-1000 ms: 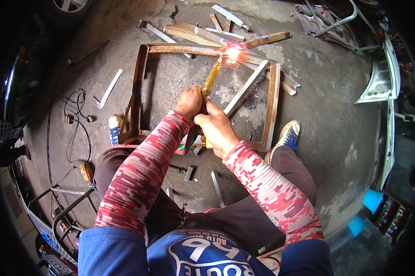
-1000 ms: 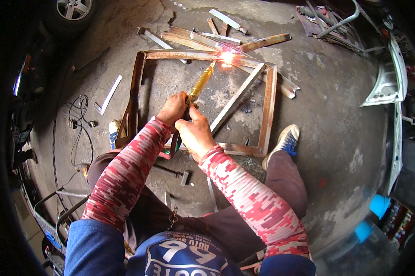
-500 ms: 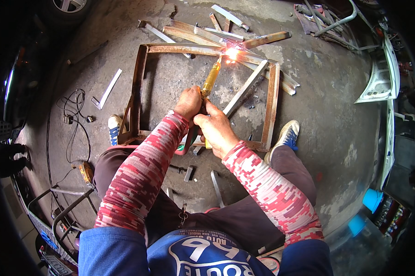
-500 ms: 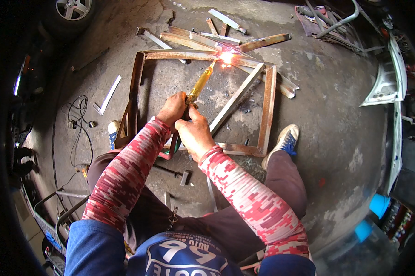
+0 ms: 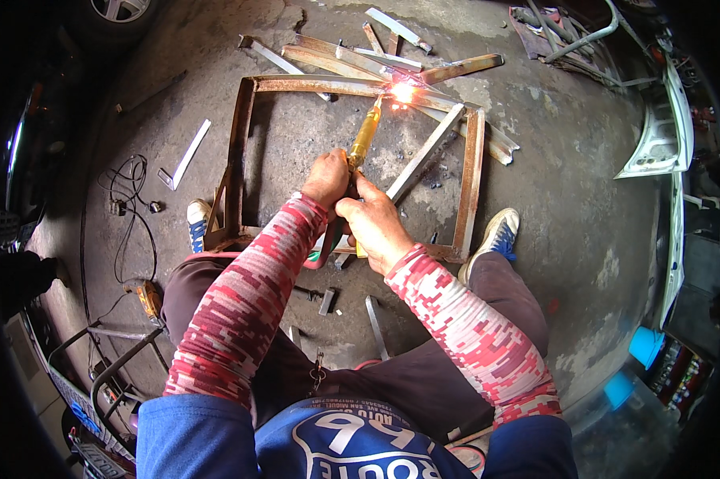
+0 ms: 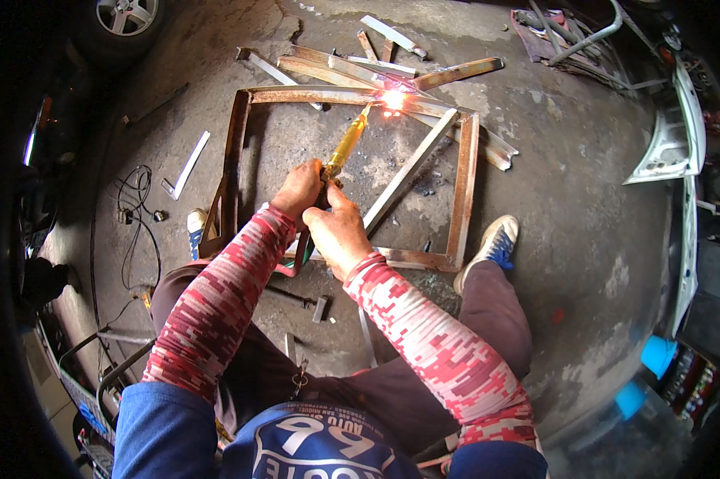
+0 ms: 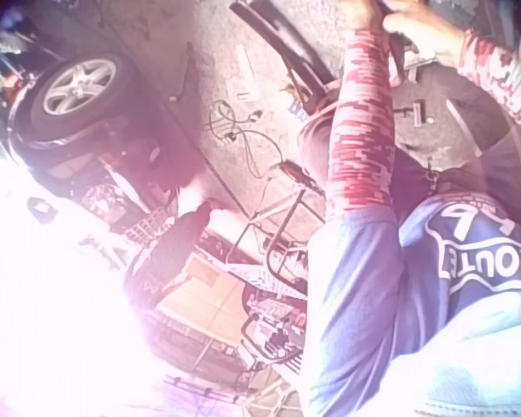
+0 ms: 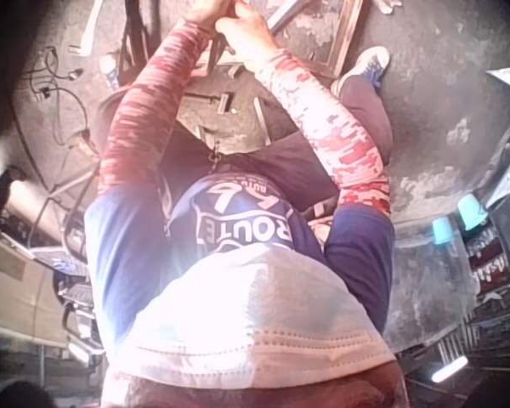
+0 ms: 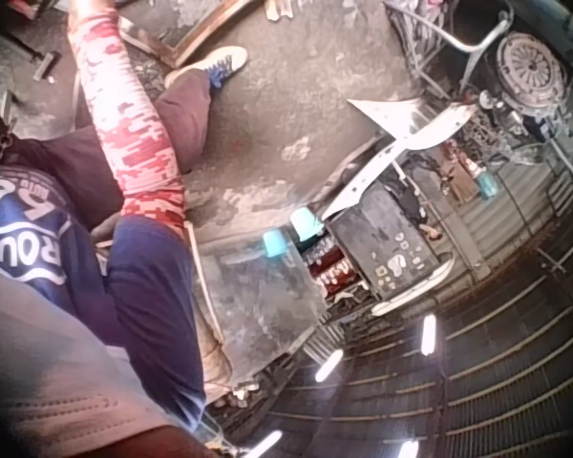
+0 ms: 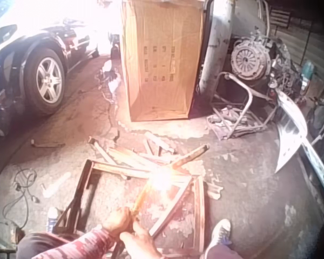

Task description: The person sits on the floor and uses a welding torch to join metal pieces of a rectangular frame. They repeatedly apply the torch to the joints, then use a hammer to tap and align the frame sections.

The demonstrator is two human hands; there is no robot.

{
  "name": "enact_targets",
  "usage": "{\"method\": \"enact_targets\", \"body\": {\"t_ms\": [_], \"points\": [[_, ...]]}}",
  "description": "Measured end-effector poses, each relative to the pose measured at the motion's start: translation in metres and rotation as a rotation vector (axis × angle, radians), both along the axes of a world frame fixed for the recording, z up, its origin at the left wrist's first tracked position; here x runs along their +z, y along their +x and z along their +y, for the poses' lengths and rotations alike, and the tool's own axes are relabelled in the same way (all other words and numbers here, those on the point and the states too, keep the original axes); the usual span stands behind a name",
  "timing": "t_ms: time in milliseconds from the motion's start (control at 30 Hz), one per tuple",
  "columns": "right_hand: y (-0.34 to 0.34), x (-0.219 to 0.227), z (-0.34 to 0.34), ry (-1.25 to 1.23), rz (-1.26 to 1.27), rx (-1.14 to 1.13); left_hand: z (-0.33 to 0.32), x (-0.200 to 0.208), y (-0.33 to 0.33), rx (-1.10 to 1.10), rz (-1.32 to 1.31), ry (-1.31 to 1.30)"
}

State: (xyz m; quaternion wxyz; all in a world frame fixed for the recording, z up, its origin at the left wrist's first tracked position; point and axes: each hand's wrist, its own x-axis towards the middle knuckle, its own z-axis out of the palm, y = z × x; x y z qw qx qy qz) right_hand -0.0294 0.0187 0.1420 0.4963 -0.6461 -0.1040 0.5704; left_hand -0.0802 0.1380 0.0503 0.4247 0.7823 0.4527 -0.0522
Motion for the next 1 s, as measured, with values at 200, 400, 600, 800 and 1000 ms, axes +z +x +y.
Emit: {"method": "enact_targets", "body": {"t_ms": [200,400,600,800,1000], "points": [[0.000,0.002,0.001,-0.006,0.013,0.003,0.000,0.005,0.003,0.312,-0.089,-0.357],[0.000,0.001,0.000,-0.008,0.010,-0.004,0.000,0.001,0.003,0.212,-0.088,-0.259],[0.000,0.001,0.000,-0.019,0.012,-0.011,0.000,0.000,0.005,0.304,-0.098,-0.348],[0.000,0.002,0.001,-0.016,0.020,-0.017,-0.001,0.004,0.004,0.276,-0.077,-0.323],[0.000,0.003,0.001,-0.022,0.023,-0.015,0.001,-0.008,0.003,0.184,-0.063,-0.231]]}}
